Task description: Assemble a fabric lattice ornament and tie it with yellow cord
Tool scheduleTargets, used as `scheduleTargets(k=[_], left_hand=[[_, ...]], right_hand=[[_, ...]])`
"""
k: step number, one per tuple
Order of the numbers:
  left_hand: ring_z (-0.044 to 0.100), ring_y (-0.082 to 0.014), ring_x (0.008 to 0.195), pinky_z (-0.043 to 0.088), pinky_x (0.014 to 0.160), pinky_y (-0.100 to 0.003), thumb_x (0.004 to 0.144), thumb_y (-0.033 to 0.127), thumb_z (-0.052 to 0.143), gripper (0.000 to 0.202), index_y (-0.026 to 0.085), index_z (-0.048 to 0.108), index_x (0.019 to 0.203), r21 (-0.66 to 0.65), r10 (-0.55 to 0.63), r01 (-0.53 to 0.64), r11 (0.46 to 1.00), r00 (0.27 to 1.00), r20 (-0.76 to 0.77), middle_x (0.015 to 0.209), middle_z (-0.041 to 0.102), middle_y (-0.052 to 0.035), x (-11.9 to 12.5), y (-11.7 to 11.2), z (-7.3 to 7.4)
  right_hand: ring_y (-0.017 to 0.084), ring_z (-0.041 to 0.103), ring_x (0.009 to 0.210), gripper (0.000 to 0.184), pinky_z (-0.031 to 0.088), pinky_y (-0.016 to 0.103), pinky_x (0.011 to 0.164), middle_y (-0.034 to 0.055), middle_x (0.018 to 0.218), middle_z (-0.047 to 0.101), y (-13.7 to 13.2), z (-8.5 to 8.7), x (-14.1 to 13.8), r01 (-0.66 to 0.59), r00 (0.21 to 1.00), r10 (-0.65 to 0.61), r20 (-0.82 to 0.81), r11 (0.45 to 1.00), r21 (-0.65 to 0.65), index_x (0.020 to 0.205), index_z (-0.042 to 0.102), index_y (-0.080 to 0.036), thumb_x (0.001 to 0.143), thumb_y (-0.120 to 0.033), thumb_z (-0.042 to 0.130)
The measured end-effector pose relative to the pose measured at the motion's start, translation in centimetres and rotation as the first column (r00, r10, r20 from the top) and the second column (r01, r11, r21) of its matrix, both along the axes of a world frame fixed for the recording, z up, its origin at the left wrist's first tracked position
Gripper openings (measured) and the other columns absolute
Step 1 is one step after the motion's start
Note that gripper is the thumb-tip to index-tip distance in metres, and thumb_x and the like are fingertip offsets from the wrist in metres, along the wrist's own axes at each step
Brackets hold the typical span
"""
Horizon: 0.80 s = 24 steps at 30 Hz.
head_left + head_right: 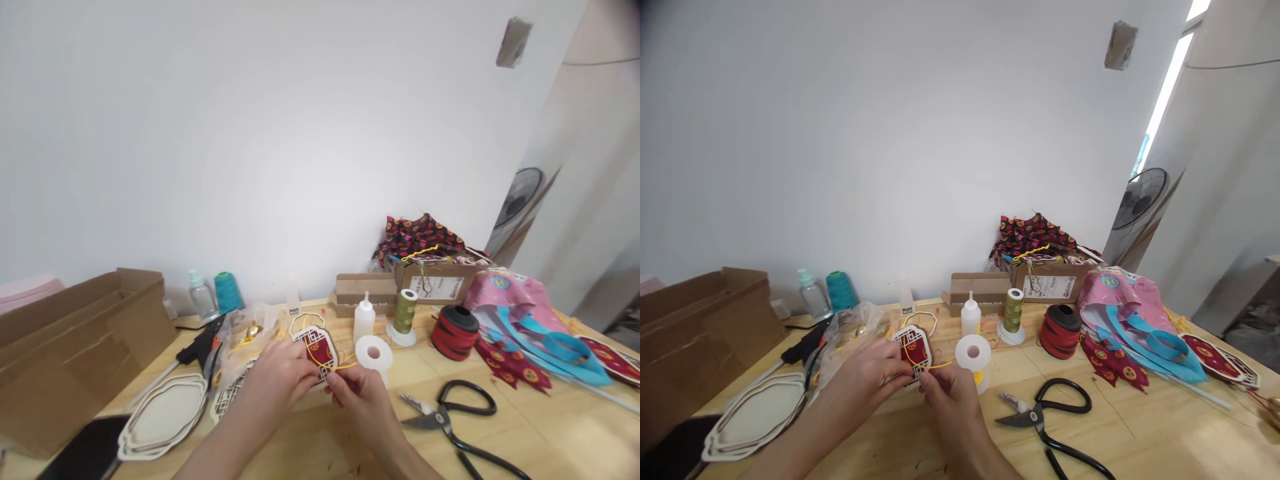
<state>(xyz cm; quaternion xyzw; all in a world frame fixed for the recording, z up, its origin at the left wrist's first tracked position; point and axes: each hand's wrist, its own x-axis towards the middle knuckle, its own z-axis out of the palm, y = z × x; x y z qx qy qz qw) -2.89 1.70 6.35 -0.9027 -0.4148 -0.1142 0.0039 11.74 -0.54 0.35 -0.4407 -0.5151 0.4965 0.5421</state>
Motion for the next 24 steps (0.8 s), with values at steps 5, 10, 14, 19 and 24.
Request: scheduleTargets(k=[5,10,14,19,24], left_hand=[[0.058,-0.0206,0.072,0.037,0.064,-0.033,0.079,0.019,0.049,0.021,0.02,0.067,0.068,0.008,0.044,-0.043,0.999,0.987,-0.157,0.071,0.066,-0.005,1.2,-0.1,0.9],[0.058,-0.021,0.061,0.035,0.057,-0.03,0.074,0.013,0.051,0.022,0.017,0.066,0.058,0.031,0.057,-0.052,0.998,0.982,-0.178,0.063,0.067,-0.008,2.0,0.0,1.2],[0.058,-0.0201,0.058,0.033,0.054,-0.029,0.072,0.016,0.05,0.022,0.018,0.063,0.055,0.038,0.027,-0.022,0.999,0.99,-0.141,0.059,0.066,-0.0067,1.8,0.2,0.4],[0.057,-0.0204,0.064,0.036,0.06,-0.03,0.07,0.015,0.05,0.015,0.018,0.063,0.063,0.061,0.006,-0.003,0.998,0.998,-0.058,0.065,0.066,-0.0061,1.5,0.1,-0.2],[0.055,-0.017,0.064,0.037,0.062,-0.028,0.069,0.014,0.048,0.015,0.019,0.06,0.063,0.072,0.022,-0.025,0.997,0.999,0.03,0.064,0.063,-0.0026,1.1,-0.4,-0.3]], right_hand=[[0.008,0.034,0.046,0.039,0.026,0.02,0.044,-0.0034,0.047,0.042,0.0,-0.1,0.0,0.007,1.0,-0.008,0.008,0.999,0.046,0.053,0.057,-0.013,0.067,-0.049,0.055],[0.01,0.037,0.048,0.038,0.027,0.021,0.045,-0.0024,0.047,0.043,-0.1,0.1,0.0,0.017,1.0,-0.017,0.008,0.999,0.035,0.05,0.054,-0.014,0.066,-0.048,0.054],[0.01,0.037,0.048,0.037,0.027,0.022,0.046,-0.0022,0.048,0.044,-0.2,0.0,0.1,0.033,0.999,-0.033,-0.008,0.999,0.033,0.051,0.054,-0.014,0.065,-0.048,0.055],[0.009,0.036,0.047,0.039,0.028,0.022,0.045,-0.0029,0.046,0.043,-0.3,0.0,0.1,0.041,0.998,-0.04,-0.038,0.999,0.032,0.05,0.054,-0.014,0.063,-0.051,0.056],[0.01,0.04,0.046,0.046,0.032,0.022,0.044,-0.0007,0.047,0.049,-0.4,0.2,-0.2,0.052,0.996,-0.051,-0.07,0.999,0.005,0.053,0.058,-0.013,0.06,-0.059,0.057]])
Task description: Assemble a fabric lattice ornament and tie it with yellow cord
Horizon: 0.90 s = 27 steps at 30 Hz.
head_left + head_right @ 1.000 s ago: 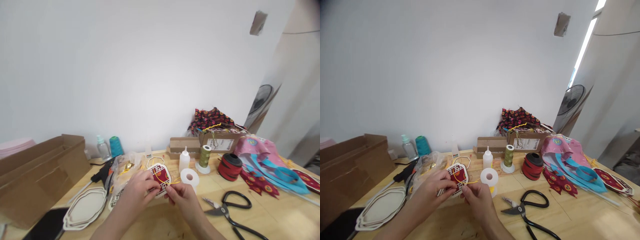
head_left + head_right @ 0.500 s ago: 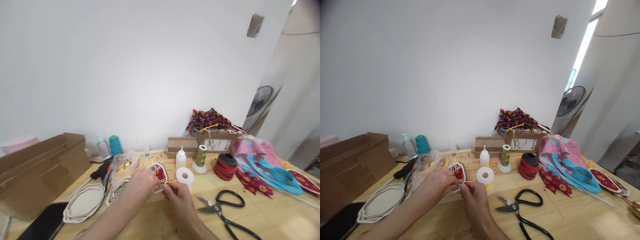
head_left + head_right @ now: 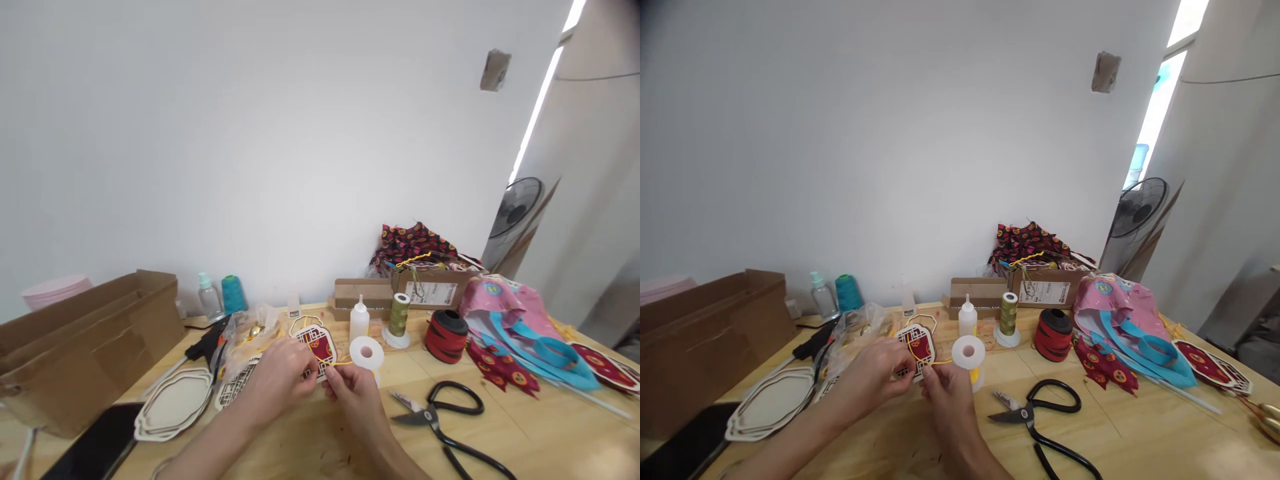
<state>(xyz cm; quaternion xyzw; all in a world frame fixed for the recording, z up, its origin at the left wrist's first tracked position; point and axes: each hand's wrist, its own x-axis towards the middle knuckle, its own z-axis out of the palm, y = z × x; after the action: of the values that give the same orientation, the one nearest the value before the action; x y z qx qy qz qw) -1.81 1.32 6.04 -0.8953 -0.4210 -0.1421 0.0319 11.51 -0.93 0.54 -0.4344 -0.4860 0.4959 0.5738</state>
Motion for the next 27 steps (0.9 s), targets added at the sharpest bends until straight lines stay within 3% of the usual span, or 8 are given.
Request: scheduleTargets(k=[7,13,17,22,27], left_hand=[[0.052,-0.014,0.061,0.037,0.058,-0.024,0.073,0.016,0.046,0.015,0.017,0.057,0.063,-0.023,0.024,-0.022,0.999,0.996,0.088,0.062,0.06,-0.0011,-0.6,-0.2,-0.5],[0.051,-0.014,0.063,0.037,0.057,-0.023,0.074,0.013,0.045,0.016,0.018,0.057,0.065,0.002,-0.032,0.032,0.999,0.986,0.166,0.064,0.058,-0.0017,-0.9,0.1,-1.1],[0.052,-0.013,0.062,0.038,0.056,-0.022,0.077,0.021,0.049,0.015,0.019,0.062,0.07,-0.134,-0.071,0.102,0.986,0.974,0.216,0.064,0.059,-0.0007,-1.5,0.5,-0.5],[0.054,-0.0142,0.071,0.037,0.061,-0.022,0.082,0.025,0.045,0.022,0.022,0.066,0.079,-0.185,-0.153,0.175,0.967,0.98,0.123,0.072,0.062,-0.0025,-1.9,0.6,1.1],[0.056,-0.0156,0.069,0.036,0.063,-0.025,0.082,0.025,0.045,0.023,0.021,0.067,0.075,-0.178,-0.183,0.183,0.967,0.983,0.018,0.071,0.065,-0.0038,-1.2,0.8,1.4]], right_hand=[[0.01,0.045,0.045,0.051,0.037,0.022,0.045,0.0008,0.048,0.053,0.1,-0.2,-0.2,-0.02,0.999,0.018,-0.034,0.999,-0.045,0.054,0.061,-0.012,0.057,-0.063,0.058],[0.01,0.046,0.045,0.049,0.038,0.022,0.045,0.0013,0.05,0.055,0.0,-0.1,-0.1,-0.034,0.996,0.025,-0.086,0.995,-0.098,0.056,0.062,-0.012,0.055,-0.061,0.061],[0.01,0.046,0.045,0.049,0.038,0.022,0.045,0.001,0.049,0.055,0.0,-0.2,-0.1,-0.035,0.997,0.029,-0.068,0.995,-0.094,0.055,0.062,-0.013,0.055,-0.062,0.061],[0.01,0.045,0.044,0.05,0.037,0.022,0.045,0.0004,0.048,0.054,0.1,-0.1,-0.2,-0.034,0.998,0.029,-0.055,0.996,-0.088,0.053,0.059,-0.013,0.054,-0.063,0.06],[0.01,0.043,0.044,0.05,0.036,0.023,0.046,-0.0001,0.048,0.052,0.0,0.0,-0.2,-0.045,0.998,0.041,-0.038,0.995,-0.088,0.053,0.058,-0.013,0.054,-0.063,0.059]])
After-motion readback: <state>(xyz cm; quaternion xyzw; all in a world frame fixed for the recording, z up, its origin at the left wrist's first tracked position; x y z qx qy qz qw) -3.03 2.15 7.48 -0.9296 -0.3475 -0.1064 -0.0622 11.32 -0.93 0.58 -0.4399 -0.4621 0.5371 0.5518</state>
